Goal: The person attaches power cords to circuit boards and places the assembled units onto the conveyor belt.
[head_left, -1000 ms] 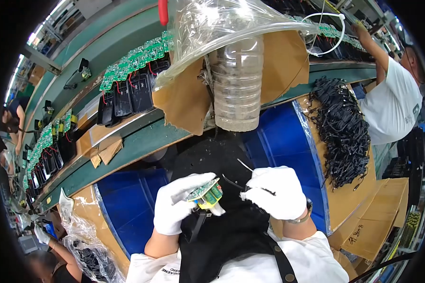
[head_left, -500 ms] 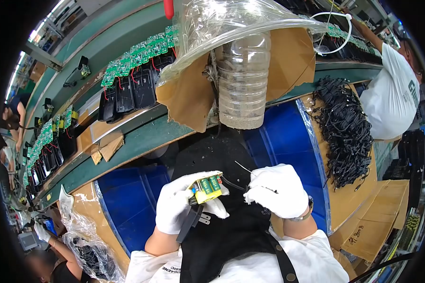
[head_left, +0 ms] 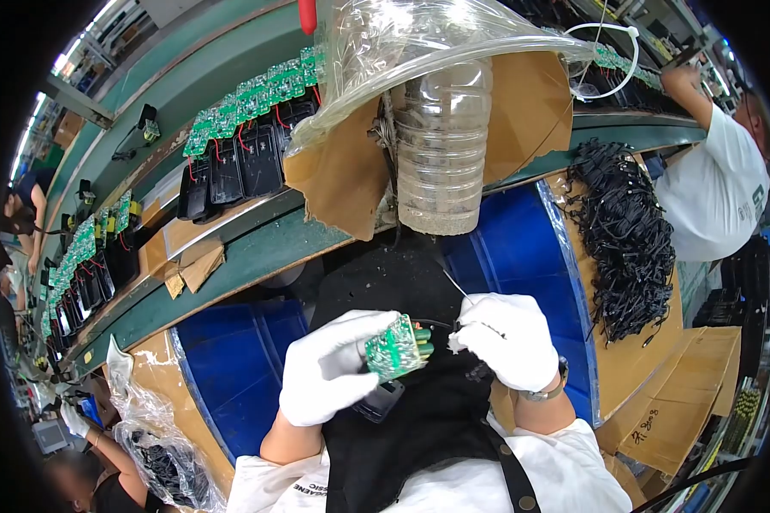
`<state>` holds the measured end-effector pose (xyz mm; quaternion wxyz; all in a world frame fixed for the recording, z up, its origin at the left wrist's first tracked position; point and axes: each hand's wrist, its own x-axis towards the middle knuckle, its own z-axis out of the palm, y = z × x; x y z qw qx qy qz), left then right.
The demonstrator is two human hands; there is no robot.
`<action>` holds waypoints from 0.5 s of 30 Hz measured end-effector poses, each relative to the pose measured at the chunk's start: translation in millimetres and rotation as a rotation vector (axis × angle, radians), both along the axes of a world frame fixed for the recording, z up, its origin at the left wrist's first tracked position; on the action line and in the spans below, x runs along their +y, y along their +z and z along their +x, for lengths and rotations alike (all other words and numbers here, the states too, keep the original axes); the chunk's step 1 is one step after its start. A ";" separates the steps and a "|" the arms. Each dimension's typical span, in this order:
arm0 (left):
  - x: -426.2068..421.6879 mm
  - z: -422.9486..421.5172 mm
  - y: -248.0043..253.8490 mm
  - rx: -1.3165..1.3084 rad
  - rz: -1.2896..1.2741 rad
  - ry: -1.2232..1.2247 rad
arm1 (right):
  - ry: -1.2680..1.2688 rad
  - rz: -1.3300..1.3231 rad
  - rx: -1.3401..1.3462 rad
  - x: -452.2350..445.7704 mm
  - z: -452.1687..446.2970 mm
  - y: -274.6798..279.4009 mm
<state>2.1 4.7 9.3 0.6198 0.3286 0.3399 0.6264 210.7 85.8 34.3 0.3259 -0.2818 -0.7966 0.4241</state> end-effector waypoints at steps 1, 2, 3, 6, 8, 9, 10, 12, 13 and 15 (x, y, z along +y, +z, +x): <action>-1.5 -3.1 -4.0 0.016 -0.043 -0.028 | -0.001 0.018 0.028 -0.8 -1.0 -2.2; -1.7 -3.3 -3.3 0.016 -0.043 -0.026 | 0.000 0.018 0.028 -2.8 -2.2 -4.8; -0.3 -2.6 0.8 -0.065 -0.125 -0.087 | -0.024 -0.043 0.029 -6.2 -3.4 -7.9; 9.3 -0.5 9.3 -0.353 -0.201 -0.274 | -0.068 -0.124 0.070 -15.0 -9.2 -20.6; 8.7 0.9 4.2 -0.341 -0.243 -0.313 | -0.141 -0.120 0.153 -17.9 -13.4 -27.1; 9.3 1.3 3.5 -0.342 -0.245 -0.315 | -0.144 -0.127 0.144 -18.4 -14.0 -23.5; 10.5 1.1 2.2 -0.343 -0.245 -0.316 | -0.144 -0.127 0.144 -17.5 -11.8 -24.8; 12.2 0.4 -0.3 -0.347 -0.219 -0.303 | -0.021 -0.038 0.049 -14.8 -5.4 -31.7; 12.2 -0.2 -0.7 -0.348 -0.219 -0.303 | -0.021 -0.038 0.048 -13.8 -7.3 -37.7; 12.0 -1.8 -1.0 -0.299 -0.281 -0.305 | -0.173 0.008 0.290 -11.4 -15.0 -48.2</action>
